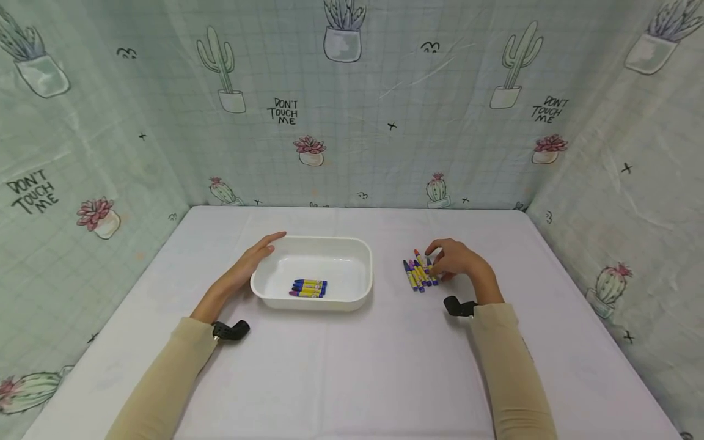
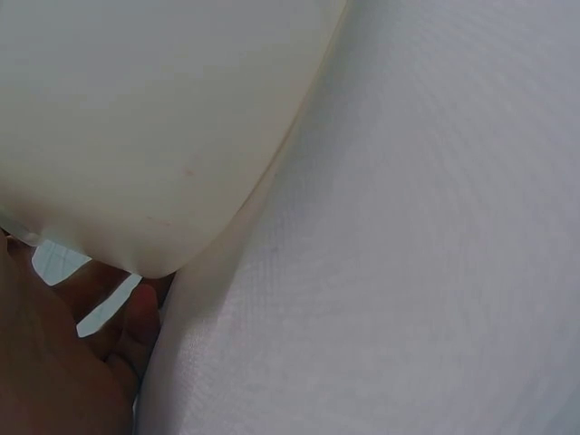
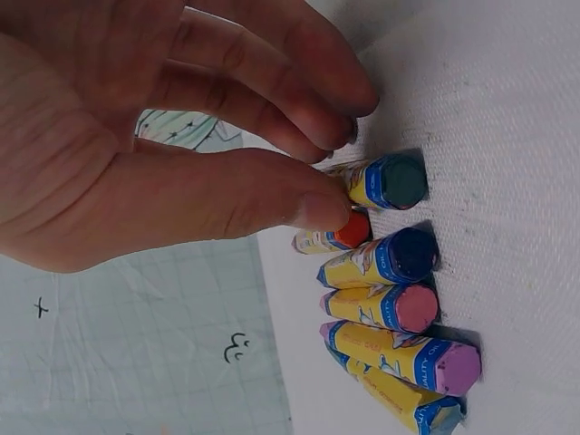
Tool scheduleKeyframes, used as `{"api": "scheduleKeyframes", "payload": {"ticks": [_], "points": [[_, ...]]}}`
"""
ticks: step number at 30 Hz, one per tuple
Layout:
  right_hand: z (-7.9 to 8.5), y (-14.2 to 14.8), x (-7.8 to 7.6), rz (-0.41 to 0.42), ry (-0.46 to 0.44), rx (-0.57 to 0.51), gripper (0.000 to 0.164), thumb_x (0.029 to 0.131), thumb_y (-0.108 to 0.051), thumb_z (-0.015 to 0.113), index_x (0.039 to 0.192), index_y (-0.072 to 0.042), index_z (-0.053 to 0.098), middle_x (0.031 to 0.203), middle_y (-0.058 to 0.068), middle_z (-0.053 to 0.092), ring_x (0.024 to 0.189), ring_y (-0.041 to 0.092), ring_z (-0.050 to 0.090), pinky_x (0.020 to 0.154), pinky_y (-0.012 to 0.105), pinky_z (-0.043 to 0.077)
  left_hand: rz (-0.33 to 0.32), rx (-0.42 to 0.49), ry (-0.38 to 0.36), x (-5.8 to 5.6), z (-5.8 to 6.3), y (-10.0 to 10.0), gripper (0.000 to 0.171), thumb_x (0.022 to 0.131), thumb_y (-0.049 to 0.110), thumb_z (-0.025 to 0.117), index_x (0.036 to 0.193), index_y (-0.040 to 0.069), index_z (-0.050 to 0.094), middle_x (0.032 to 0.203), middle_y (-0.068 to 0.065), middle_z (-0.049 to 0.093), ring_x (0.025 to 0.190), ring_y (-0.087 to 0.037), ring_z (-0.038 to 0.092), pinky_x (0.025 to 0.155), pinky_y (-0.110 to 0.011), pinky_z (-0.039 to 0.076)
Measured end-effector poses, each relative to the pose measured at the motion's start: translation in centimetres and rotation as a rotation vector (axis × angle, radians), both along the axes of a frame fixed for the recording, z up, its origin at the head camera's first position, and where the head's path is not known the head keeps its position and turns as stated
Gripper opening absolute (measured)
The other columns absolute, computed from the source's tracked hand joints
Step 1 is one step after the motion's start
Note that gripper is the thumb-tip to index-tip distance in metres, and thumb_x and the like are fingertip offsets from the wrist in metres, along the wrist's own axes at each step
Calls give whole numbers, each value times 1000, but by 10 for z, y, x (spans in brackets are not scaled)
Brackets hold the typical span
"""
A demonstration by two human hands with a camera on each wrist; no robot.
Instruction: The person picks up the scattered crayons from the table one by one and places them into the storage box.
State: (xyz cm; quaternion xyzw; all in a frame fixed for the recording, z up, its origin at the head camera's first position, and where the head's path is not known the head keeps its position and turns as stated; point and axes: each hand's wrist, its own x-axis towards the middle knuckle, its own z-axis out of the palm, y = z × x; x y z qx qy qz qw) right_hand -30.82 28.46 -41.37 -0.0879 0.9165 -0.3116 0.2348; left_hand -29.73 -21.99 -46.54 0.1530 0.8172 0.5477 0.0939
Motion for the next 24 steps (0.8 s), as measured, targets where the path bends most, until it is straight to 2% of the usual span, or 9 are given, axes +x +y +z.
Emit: {"api": "scheduleKeyframes", "payload": {"ticks": [6, 13, 20, 24], "points": [[3, 2, 2, 8, -23, 3, 56, 91, -5, 69, 143, 6, 50, 121, 28, 64, 88, 21, 69, 80, 38, 63, -7, -1, 8, 0, 0, 0, 50, 114, 37, 30, 163, 30, 31, 172, -4, 27, 156, -34, 28, 126, -63, 19], [5, 0, 3, 4, -49, 10, 66, 89, -17, 79, 143, 6, 48, 120, 27, 65, 86, 20, 70, 80, 39, 63, 1, 0, -1, 1, 0, -1, 50, 114, 38, 31, 163, 31, 31, 172, -3, 27, 157, -34, 28, 126, -63, 19], [7, 1, 6, -9, -62, 5, 60, 91, -9, 72, 143, 7, 48, 123, 30, 63, 89, 23, 70, 82, 41, 63, -7, 0, 7, 1, -1, -1, 51, 114, 38, 31, 163, 30, 31, 172, -4, 27, 157, -34, 27, 126, -64, 19], [7, 3, 6, -8, -78, 8, 62, 90, -10, 73, 144, 6, 46, 125, 31, 62, 91, 23, 70, 83, 41, 63, -7, -3, 8, 1, -1, -1, 50, 113, 38, 31, 163, 31, 31, 171, -4, 28, 156, -35, 29, 125, -63, 20]]}}
